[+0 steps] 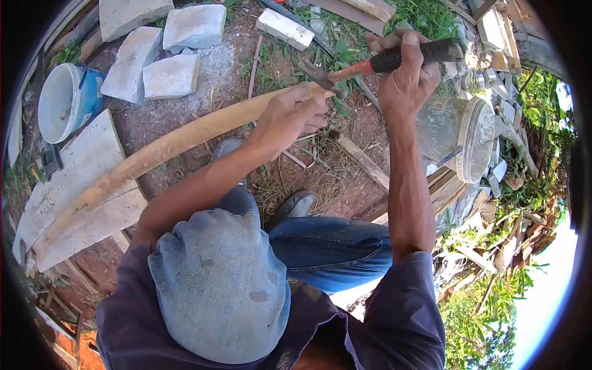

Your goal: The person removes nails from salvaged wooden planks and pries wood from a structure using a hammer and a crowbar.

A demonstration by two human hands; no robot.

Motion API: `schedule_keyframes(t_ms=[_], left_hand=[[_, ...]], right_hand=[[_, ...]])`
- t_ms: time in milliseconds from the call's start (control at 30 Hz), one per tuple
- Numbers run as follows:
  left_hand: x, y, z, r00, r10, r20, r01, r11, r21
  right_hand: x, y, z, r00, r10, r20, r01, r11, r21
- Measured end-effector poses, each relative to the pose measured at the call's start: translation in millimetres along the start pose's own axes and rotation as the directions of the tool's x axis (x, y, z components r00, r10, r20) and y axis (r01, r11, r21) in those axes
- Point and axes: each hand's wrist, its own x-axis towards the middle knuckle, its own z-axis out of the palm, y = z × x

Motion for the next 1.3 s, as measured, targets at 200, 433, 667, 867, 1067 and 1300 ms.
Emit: schedule_keyframes(t_ms=[200, 433, 667, 867, 1067, 1300], left_hand=[[10, -43, -113, 0.867, 0.331, 0.373, -0.235, -0.390, 0.891], [18, -51, -122, 0.935, 0.211, 0.285, -0.159, -0.468, 0.869], [18, -50, -124, 0.940, 0.219, 0.263, -0.137, -0.463, 0.876], [21, -48, -124, 0.942, 0.208, 0.265, -0.141, -0.471, 0.871], [24, -44, -127, 0.945, 0.151, 0.292, -0.199, -0.446, 0.872], [24, -45, -121, 0.969, 0.148, 0.197, -0.131, -0.369, 0.920]], right_hand=[[7, 37, -58, 0.962, 0.267, -0.061, -0.274, 0.950, -0.147], [26, 107, -42, 0.958, 0.280, 0.064, -0.259, 0.939, -0.227], [47, 143, 5, 0.880, 0.366, 0.302, -0.329, 0.930, -0.167], [58, 146, 19, 0.819, 0.462, 0.340, -0.500, 0.866, 0.029], [46, 130, 7, 0.826, 0.476, 0.301, -0.527, 0.842, 0.114], [-23, 97, -38, 0.927, 0.283, 0.246, -0.310, 0.948, 0.074]])
